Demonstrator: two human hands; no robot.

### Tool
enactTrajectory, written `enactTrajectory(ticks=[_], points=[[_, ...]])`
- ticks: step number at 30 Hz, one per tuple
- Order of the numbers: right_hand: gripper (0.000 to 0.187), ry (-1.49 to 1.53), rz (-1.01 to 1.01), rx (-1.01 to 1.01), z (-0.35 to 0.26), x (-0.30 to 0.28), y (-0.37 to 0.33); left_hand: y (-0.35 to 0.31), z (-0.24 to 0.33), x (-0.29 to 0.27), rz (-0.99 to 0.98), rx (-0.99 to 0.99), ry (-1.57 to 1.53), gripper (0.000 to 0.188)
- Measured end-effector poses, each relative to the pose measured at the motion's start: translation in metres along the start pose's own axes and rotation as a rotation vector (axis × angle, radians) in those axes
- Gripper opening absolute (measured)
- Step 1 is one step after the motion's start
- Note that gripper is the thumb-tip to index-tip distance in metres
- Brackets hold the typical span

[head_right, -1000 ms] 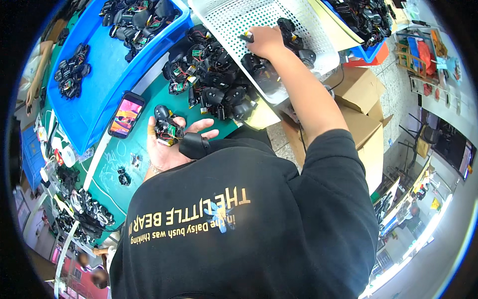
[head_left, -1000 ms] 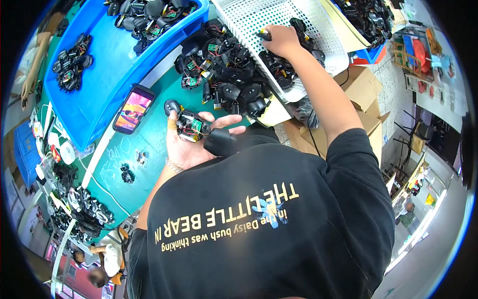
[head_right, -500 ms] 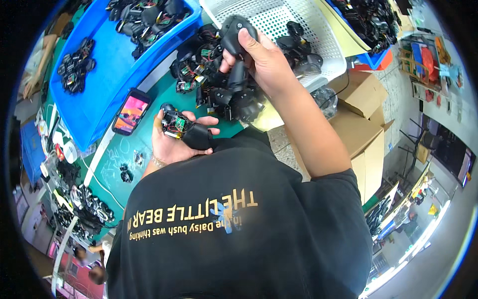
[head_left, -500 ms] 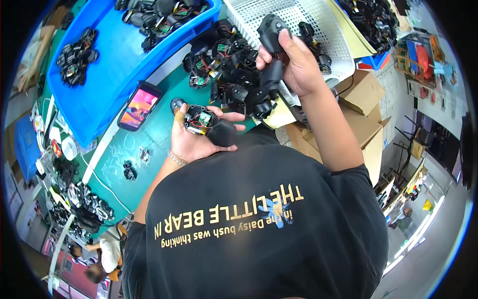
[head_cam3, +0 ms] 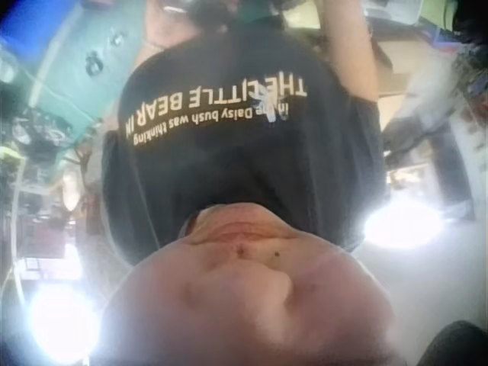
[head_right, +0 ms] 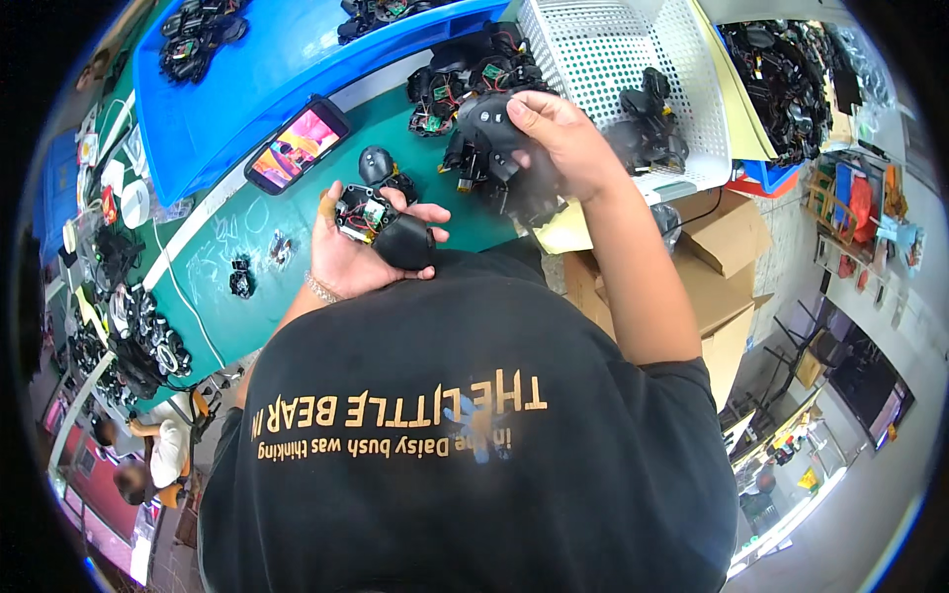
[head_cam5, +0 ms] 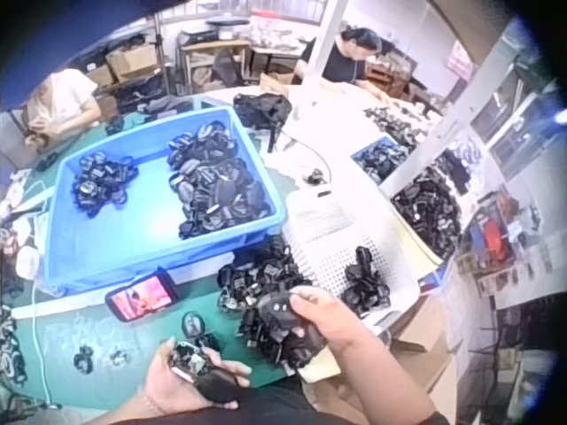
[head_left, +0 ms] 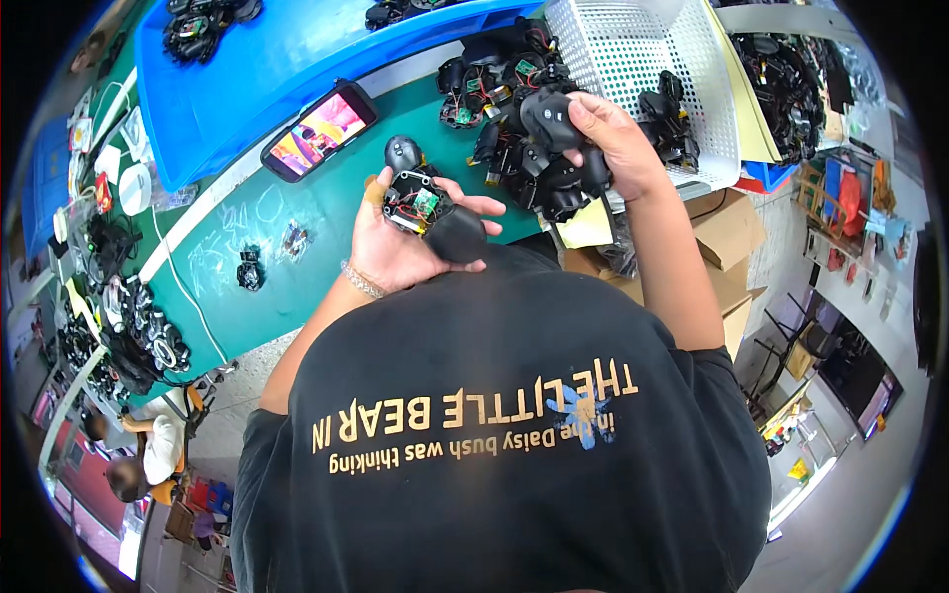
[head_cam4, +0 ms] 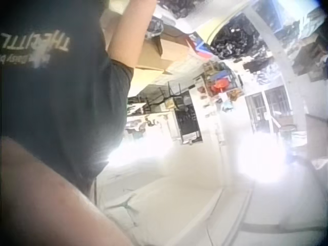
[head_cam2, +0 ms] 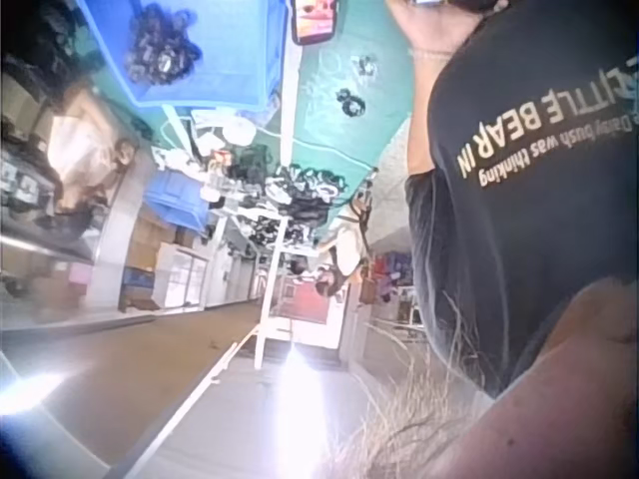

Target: The person assembles small electronic devices by inserting batteries into black plastic casings and connecting internal wires. They handle the components one by one, placing finished units into a white basket and retrieving new parts from a blue bin on the workbench.

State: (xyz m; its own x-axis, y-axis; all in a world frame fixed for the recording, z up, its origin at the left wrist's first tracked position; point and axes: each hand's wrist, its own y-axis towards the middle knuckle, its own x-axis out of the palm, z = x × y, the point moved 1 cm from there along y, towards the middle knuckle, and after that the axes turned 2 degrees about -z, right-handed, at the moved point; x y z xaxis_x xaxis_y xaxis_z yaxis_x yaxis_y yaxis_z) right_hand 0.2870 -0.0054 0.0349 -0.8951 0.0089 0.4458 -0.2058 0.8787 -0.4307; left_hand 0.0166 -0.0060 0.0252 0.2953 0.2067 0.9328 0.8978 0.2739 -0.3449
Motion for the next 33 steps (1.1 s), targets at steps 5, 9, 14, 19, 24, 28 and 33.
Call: enactTrajectory(ticks=[5,9,14,19,24,28,33], points=[[0.027,0.051,-0.061,-0.048,-0.013,0.004,0.003,-0.007,0.003,-0.001,-0.036,0.024,0.027,0.064],[0.037,-0.272,0.135,0.051,-0.014,0.007,0.016,-0.011,0.003,-0.007,-0.059,0.033,-0.047,0.072],[0.041,0.041,-0.22,-0.189,-0.031,0.043,0.002,-0.015,0.004,-0.009,-0.061,0.015,-0.03,0.066],[0.02,-0.996,-0.148,-0.854,-0.031,0.11,-0.003,0.003,0.005,0.015,0.189,0.106,-0.097,0.065],[0.025,-1.252,-0.479,-0.815,0.002,0.124,-0.008,0.032,-0.003,0.003,-0.383,0.017,-0.537,0.064],[0.031,-1.036,-0.215,-0.828,-0.022,0.074,-0.024,0.045,-0.01,0.001,-0.182,-0.026,-0.244,0.067],[0.044,-1.249,0.986,-0.45,-0.027,-0.151,-0.025,0.062,-0.023,0.017,-0.068,-0.148,-0.075,0.061]])
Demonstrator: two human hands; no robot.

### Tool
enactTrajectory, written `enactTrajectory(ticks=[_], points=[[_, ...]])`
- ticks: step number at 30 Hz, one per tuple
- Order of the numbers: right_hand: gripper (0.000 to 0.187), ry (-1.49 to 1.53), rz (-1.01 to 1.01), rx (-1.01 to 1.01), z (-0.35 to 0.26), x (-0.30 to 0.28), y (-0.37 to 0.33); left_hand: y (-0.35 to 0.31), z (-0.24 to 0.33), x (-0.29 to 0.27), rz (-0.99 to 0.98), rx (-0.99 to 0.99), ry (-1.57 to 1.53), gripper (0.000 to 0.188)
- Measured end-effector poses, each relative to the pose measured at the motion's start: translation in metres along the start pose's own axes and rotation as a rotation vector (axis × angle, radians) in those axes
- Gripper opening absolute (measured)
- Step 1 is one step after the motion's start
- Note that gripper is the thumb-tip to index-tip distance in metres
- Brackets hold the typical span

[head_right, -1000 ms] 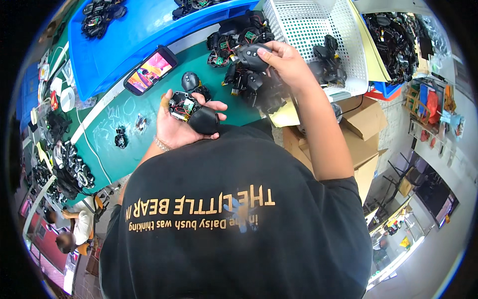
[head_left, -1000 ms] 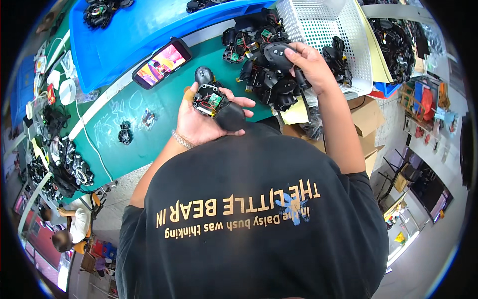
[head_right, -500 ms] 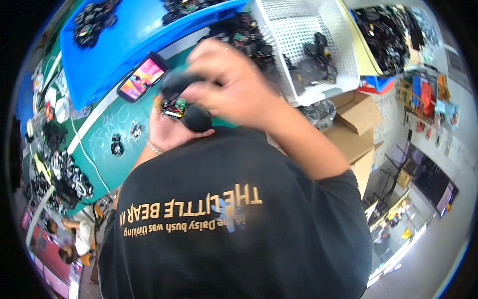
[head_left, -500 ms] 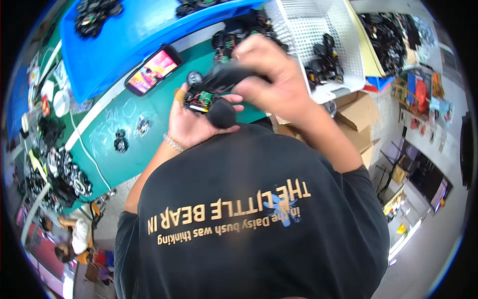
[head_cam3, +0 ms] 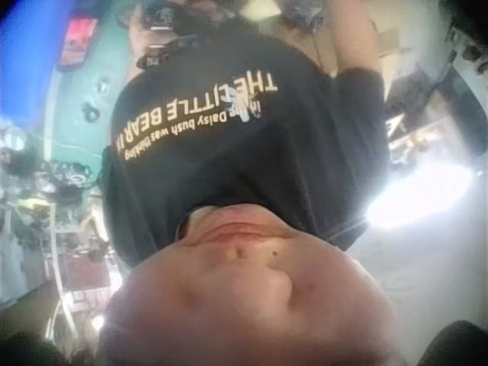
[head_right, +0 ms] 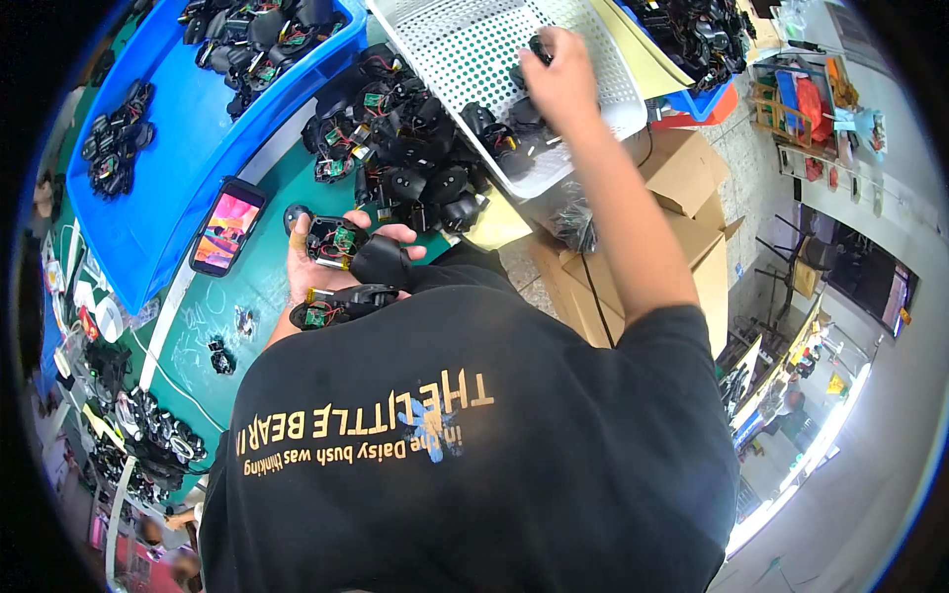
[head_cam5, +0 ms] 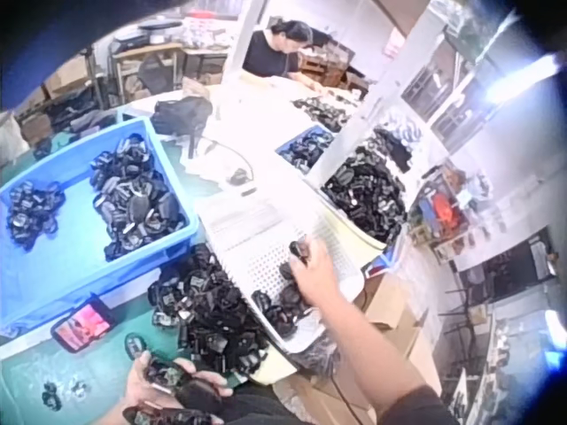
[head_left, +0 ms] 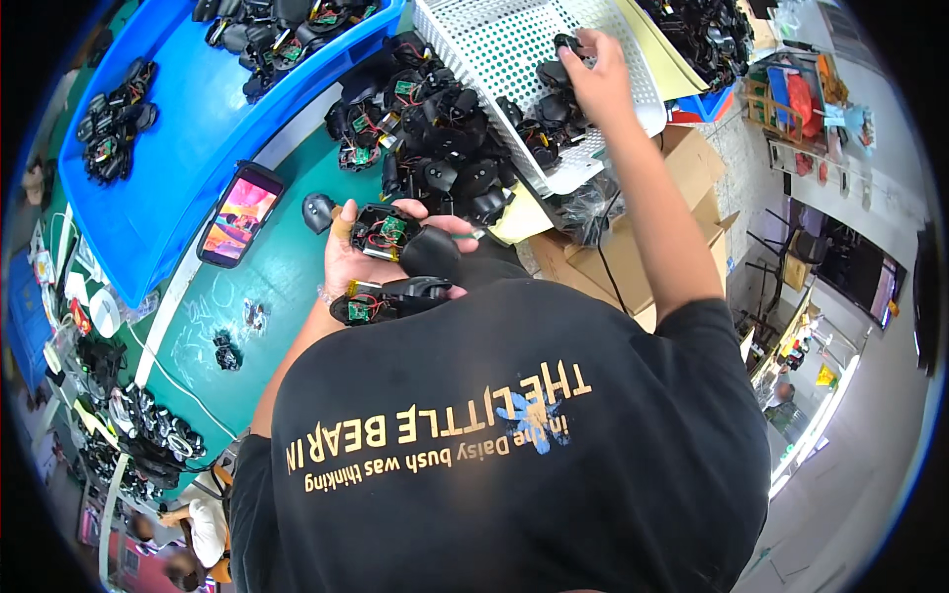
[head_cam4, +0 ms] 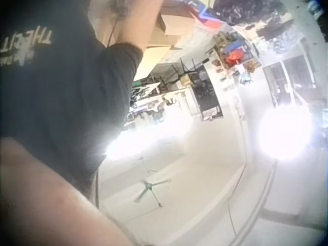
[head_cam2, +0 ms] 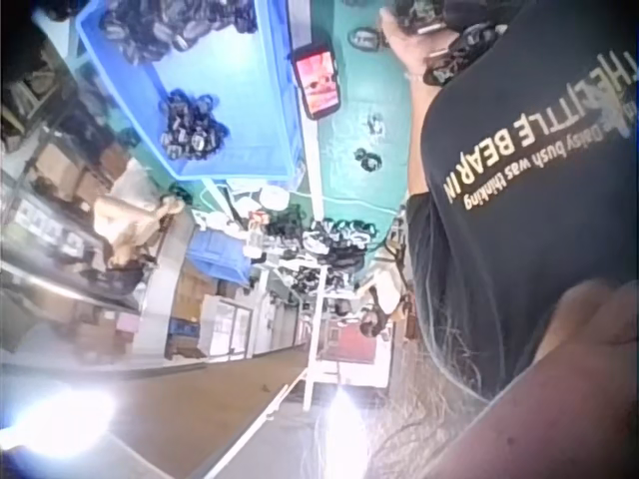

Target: The person assembles small electronic devices by inserting batteries into black plastic casings and connecting internal wires. They handle the components one by one, placing finished units into a white basket and retrieving new parts from a blue bin on the workbench.

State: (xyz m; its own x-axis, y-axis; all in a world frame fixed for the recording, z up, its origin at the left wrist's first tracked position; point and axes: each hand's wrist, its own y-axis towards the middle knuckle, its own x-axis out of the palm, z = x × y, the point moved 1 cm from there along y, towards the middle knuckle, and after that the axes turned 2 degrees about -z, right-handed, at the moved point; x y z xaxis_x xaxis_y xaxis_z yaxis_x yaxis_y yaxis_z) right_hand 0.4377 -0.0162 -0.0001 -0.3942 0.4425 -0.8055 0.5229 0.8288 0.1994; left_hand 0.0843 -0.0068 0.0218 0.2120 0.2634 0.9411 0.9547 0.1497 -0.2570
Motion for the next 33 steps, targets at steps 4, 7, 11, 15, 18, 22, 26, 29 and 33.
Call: enactTrajectory(ticks=[4,7,11,15,18,22,26,29,33], points=[[0.065,-0.362,-0.398,0.312,0.095,0.031,0.04,-0.001,0.003,-0.011,0.086,0.014,-0.065,0.062],[0.075,-0.492,-0.504,0.399,0.084,0.052,0.048,-0.004,0.003,-0.019,0.049,0.043,-0.055,0.062],[0.074,-0.401,-0.417,0.258,0.078,0.076,0.043,-0.006,0.006,-0.02,0.099,0.061,-0.054,0.063],[0.046,0.855,-0.553,0.355,0.009,0.067,0.038,-0.01,0.01,-0.023,0.077,0.07,-0.086,0.062],[0.056,1.502,-0.731,0.262,-0.063,0.033,0.017,-0.01,0.013,-0.024,0.06,0.073,-0.094,0.062],[0.056,1.79,-0.929,0.118,-0.129,0.008,-0.006,-0.017,0.018,-0.027,0.069,0.066,-0.092,0.062],[0.057,1.841,-1.046,0.235,-0.161,0.007,-0.021,-0.025,0.018,-0.019,0.149,0.104,-0.06,0.06],[0.058,1.706,-1.075,0.303,-0.179,0.006,-0.031,-0.035,0.017,-0.02,0.137,0.146,-0.034,0.06],[0.054,1.654,-1.143,0.318,-0.193,0.005,-0.038,-0.046,0.021,-0.024,0.047,0.158,-0.069,0.064]])
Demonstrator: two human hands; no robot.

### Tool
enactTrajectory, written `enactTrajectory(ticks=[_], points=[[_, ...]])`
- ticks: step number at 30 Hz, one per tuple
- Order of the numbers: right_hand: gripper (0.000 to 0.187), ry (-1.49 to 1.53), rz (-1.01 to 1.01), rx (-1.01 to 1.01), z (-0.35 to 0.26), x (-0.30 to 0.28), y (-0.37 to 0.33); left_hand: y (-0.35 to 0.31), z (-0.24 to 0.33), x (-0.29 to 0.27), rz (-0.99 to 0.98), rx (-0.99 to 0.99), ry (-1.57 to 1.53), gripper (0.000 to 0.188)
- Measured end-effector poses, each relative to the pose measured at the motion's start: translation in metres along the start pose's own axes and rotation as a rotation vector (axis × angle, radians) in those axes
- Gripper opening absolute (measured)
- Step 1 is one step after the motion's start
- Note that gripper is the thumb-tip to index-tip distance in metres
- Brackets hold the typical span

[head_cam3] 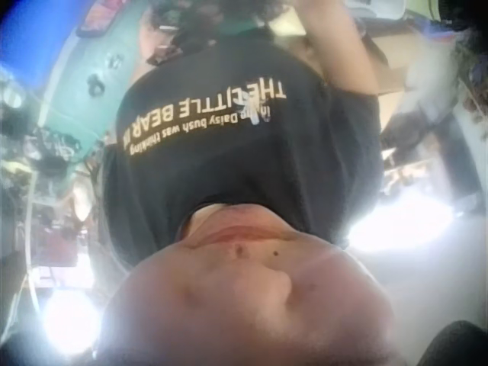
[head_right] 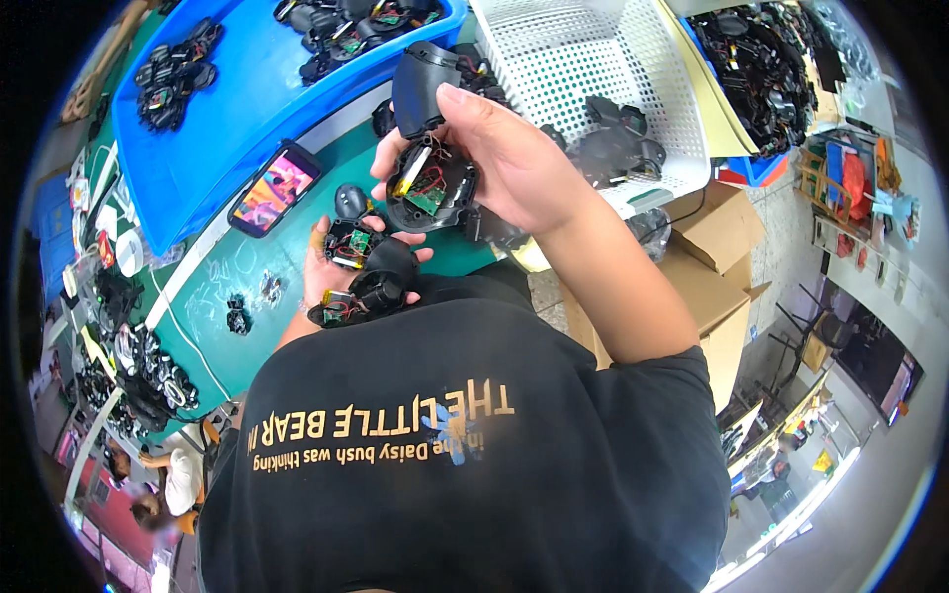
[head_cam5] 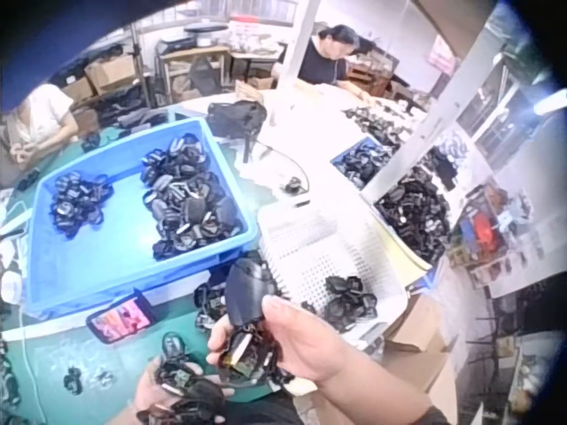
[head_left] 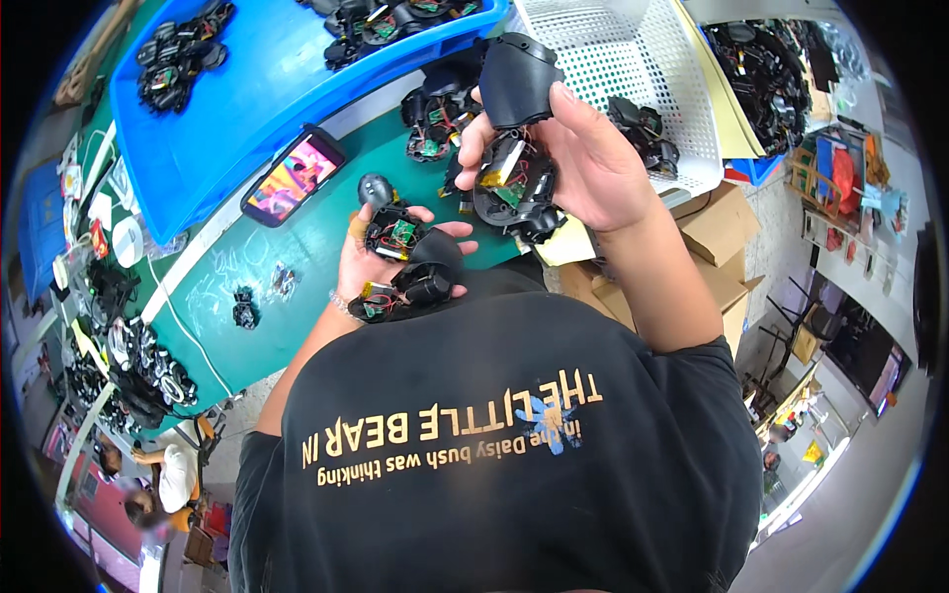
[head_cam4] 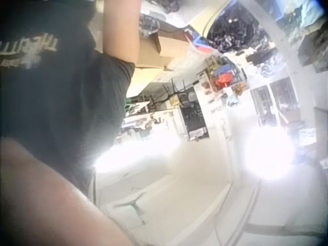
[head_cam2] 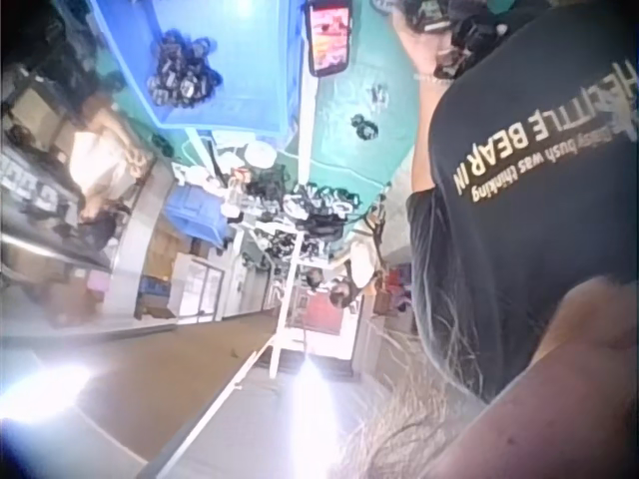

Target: The person assembles small electronic devices by inserting batteries into black plastic casings and connecting internal wires. They handle the components one by one, placing finished units into a white basket and retrieving new parts from a blue bin on the workbench.

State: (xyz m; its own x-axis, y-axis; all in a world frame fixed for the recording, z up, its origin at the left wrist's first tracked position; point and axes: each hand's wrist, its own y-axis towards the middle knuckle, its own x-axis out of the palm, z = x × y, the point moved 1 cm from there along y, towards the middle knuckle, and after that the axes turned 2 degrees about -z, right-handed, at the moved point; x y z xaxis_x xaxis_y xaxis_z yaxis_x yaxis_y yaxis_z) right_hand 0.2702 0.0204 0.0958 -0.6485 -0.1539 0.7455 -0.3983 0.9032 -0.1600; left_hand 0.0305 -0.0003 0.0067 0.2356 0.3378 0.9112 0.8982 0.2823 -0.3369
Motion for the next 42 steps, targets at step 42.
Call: enactTrajectory(ticks=[42], points=[[0.04,-1.729,0.426,0.472,0.002,-0.157,-0.09,0.015,-0.01,0.025,-0.291,0.073,0.578,0.065]])
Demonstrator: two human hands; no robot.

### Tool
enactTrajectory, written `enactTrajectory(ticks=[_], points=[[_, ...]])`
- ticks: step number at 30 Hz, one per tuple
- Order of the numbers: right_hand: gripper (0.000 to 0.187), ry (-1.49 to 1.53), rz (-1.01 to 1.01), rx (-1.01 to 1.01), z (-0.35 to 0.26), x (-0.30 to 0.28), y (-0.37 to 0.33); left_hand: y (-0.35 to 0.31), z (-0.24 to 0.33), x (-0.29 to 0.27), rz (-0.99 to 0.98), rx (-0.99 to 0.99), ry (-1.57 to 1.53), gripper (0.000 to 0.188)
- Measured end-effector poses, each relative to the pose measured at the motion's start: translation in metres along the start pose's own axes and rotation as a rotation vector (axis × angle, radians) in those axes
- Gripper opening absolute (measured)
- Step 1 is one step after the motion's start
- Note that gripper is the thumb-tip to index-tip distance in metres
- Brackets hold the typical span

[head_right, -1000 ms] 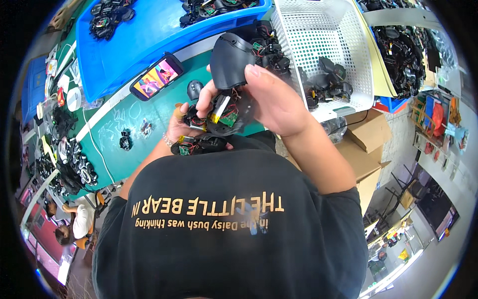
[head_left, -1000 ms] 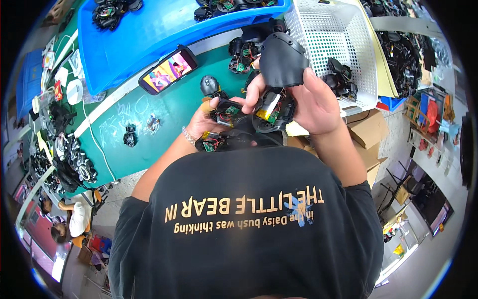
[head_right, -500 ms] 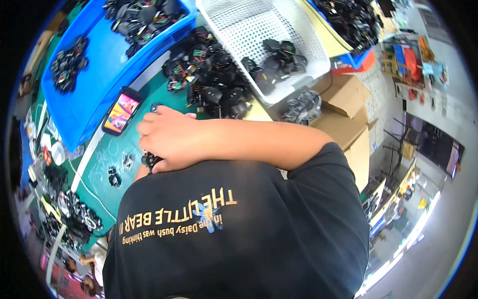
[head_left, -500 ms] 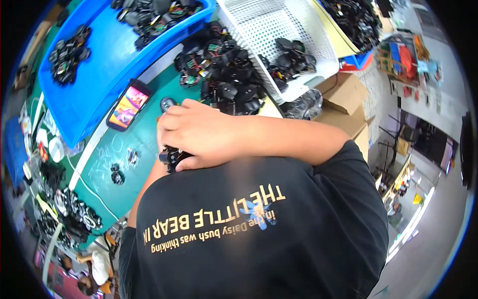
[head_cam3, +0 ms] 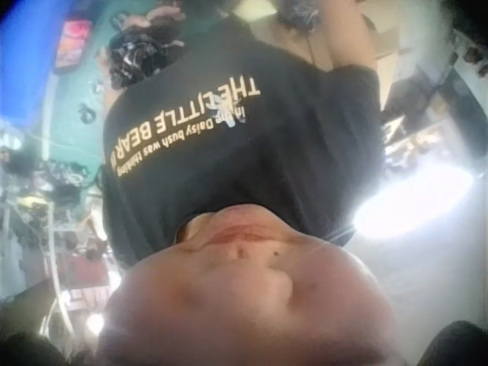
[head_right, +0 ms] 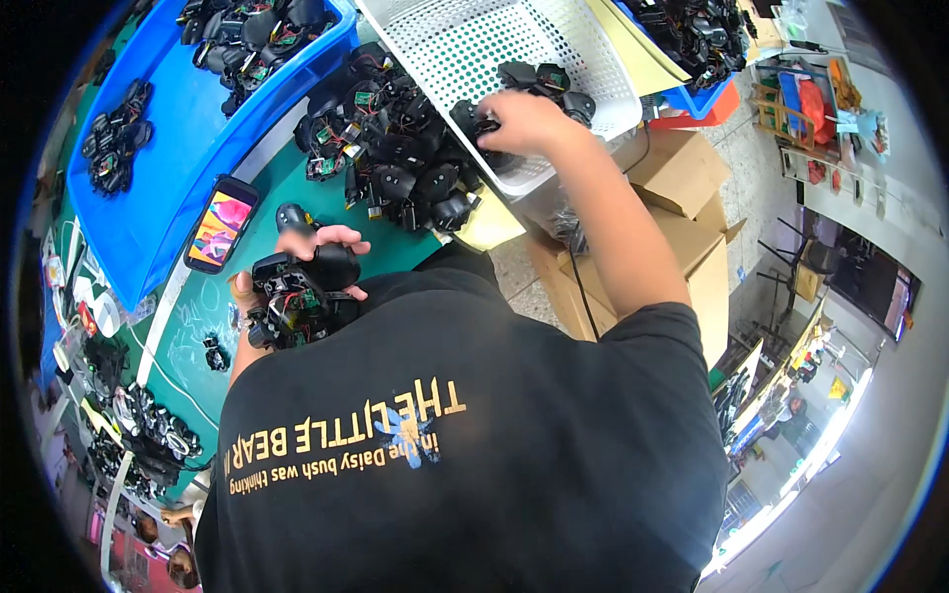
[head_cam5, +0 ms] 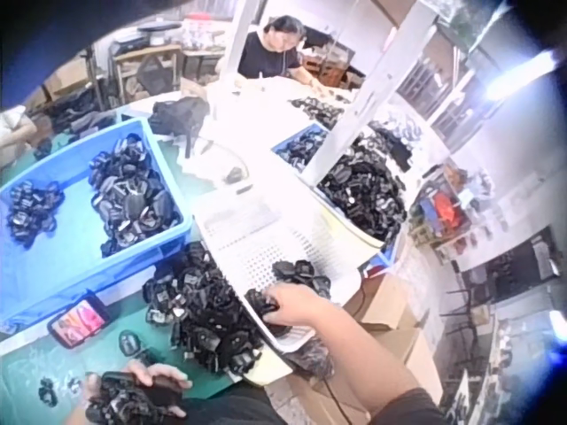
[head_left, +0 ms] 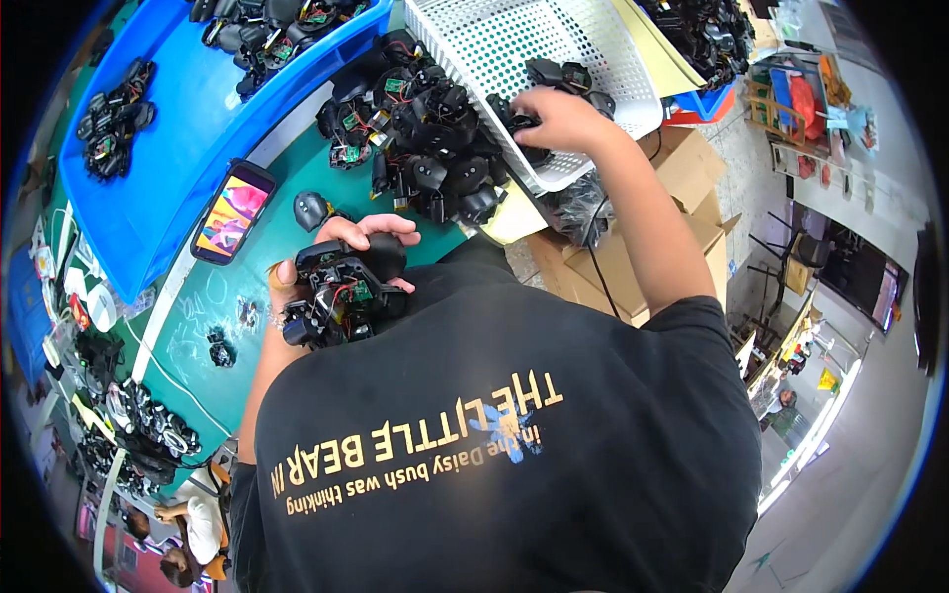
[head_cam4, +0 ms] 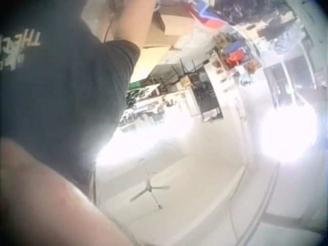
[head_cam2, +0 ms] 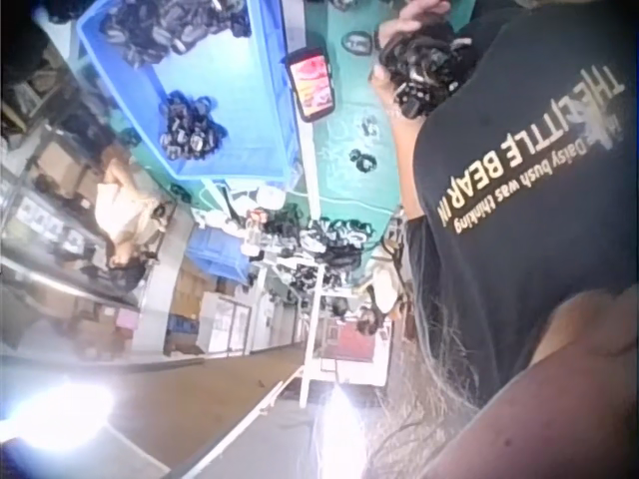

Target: The person assembles small electronic devices by inserting batteries into black plastic casings and connecting internal wires. They handle the components one by one, placing finished units into a white basket and retrieving new parts from a blue bin on the workbench.

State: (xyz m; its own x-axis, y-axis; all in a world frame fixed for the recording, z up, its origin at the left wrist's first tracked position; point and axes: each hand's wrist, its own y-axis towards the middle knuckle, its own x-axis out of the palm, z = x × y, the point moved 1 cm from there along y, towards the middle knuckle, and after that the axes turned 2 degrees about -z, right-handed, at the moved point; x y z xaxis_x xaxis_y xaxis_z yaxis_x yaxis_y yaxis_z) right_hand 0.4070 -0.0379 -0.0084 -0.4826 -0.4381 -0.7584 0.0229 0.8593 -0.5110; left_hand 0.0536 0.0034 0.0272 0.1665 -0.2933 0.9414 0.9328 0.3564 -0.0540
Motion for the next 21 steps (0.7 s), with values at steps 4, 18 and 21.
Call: enactTrajectory(ticks=[4,18,21], points=[[0.031,-0.048,0.07,0.028,0.004,0.013,0.009,-0.003,-0.008,-0.003,0.041,-0.013,-0.064,0.065],[0.014,1.554,0.062,-0.321,-0.082,-0.05,-0.026,-0.009,-0.002,0.002,0.05,0.014,-0.047,0.064],[0.019,1.669,-0.124,-0.457,-0.096,-0.051,-0.025,-0.011,0.002,0.004,0.059,0.018,-0.035,0.062]])
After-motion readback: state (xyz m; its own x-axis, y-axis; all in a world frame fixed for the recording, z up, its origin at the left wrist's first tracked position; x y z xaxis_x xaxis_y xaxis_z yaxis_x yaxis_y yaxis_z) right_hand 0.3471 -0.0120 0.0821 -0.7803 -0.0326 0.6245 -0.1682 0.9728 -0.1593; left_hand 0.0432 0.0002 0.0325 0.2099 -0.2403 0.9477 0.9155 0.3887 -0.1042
